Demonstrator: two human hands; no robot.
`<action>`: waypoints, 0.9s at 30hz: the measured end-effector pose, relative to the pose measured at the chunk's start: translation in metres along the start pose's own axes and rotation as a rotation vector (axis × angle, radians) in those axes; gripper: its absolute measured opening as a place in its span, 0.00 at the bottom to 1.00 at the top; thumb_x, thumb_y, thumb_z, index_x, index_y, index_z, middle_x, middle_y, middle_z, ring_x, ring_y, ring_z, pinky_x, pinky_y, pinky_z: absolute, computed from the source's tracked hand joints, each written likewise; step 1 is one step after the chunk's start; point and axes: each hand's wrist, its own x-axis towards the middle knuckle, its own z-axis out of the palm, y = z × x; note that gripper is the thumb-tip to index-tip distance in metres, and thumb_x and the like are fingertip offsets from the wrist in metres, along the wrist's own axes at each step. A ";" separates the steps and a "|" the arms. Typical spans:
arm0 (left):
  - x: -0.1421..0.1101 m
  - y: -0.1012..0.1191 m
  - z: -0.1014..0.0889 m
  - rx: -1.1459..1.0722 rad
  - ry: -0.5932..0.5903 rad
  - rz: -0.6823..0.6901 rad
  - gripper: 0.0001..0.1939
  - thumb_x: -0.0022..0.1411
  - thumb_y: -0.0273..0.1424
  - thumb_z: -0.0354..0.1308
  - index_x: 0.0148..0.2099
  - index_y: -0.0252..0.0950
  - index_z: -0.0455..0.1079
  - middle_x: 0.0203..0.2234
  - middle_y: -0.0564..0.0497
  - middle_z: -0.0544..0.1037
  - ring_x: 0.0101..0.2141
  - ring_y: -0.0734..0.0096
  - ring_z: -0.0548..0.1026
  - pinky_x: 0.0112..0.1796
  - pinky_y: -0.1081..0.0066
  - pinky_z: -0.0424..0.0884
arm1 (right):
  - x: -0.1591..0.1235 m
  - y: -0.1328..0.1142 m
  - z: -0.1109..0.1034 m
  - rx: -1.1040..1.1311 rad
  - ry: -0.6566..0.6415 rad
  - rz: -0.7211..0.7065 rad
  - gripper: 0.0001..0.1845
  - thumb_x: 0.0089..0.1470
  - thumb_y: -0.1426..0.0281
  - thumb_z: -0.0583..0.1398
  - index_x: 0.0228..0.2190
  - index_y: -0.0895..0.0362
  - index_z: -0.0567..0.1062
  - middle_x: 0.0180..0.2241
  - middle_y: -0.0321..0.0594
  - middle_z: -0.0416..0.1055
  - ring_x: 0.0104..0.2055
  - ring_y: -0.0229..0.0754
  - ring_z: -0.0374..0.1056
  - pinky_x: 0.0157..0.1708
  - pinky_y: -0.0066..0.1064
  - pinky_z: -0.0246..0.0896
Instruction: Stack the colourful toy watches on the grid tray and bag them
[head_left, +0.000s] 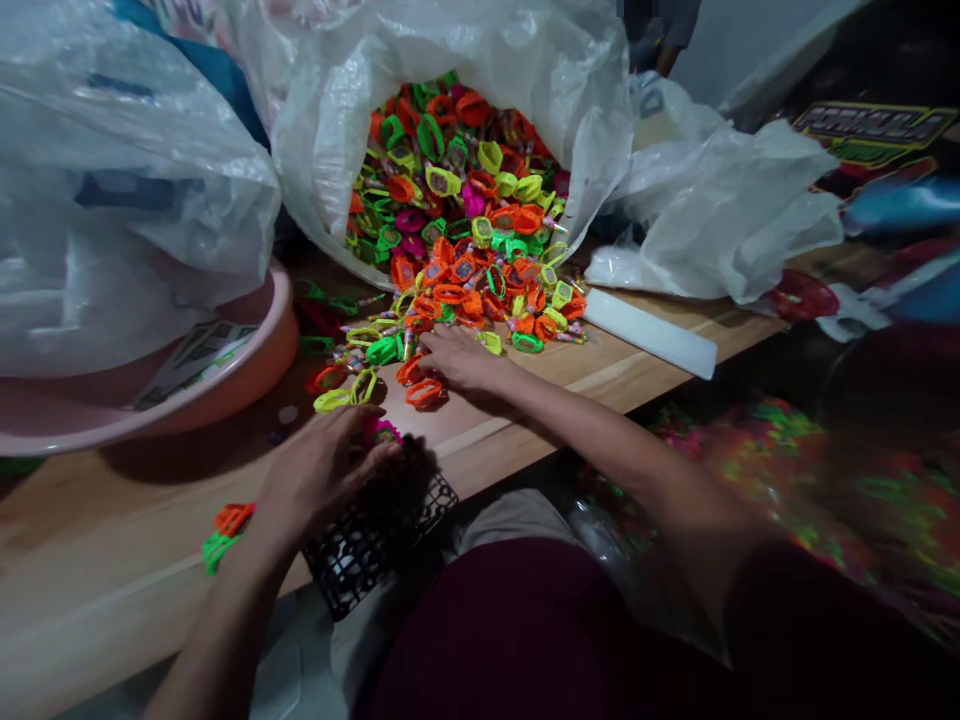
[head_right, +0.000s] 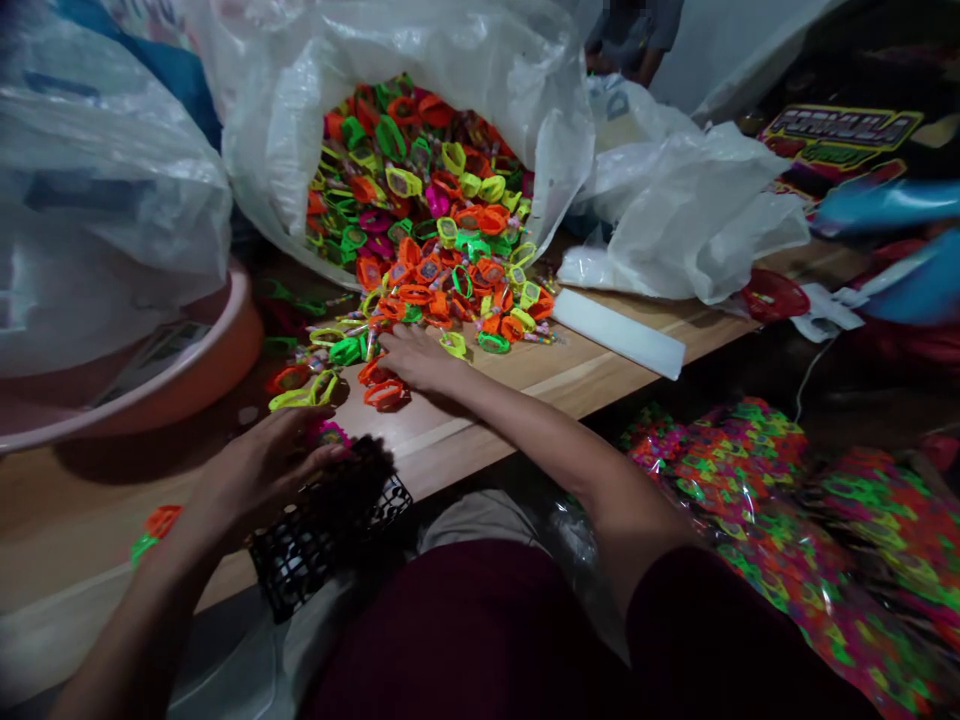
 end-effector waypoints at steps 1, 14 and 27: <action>-0.001 -0.002 0.000 -0.002 0.010 0.009 0.39 0.65 0.65 0.52 0.61 0.40 0.74 0.53 0.40 0.82 0.50 0.46 0.81 0.50 0.53 0.75 | -0.004 -0.002 0.004 0.003 -0.003 -0.026 0.14 0.72 0.73 0.54 0.46 0.55 0.80 0.54 0.50 0.70 0.58 0.55 0.60 0.56 0.45 0.59; -0.006 -0.007 0.007 0.030 0.094 0.065 0.45 0.67 0.63 0.50 0.75 0.42 0.60 0.52 0.38 0.81 0.46 0.45 0.81 0.45 0.51 0.77 | -0.029 -0.071 0.062 1.089 0.193 0.165 0.07 0.65 0.71 0.58 0.45 0.57 0.72 0.41 0.38 0.75 0.43 0.42 0.71 0.46 0.32 0.66; -0.012 -0.001 0.005 0.187 0.083 0.209 0.42 0.71 0.56 0.52 0.80 0.49 0.48 0.75 0.45 0.63 0.65 0.42 0.72 0.58 0.50 0.75 | -0.030 -0.094 0.099 0.644 0.234 0.035 0.24 0.48 0.84 0.54 0.47 0.60 0.72 0.45 0.50 0.75 0.49 0.50 0.71 0.55 0.42 0.71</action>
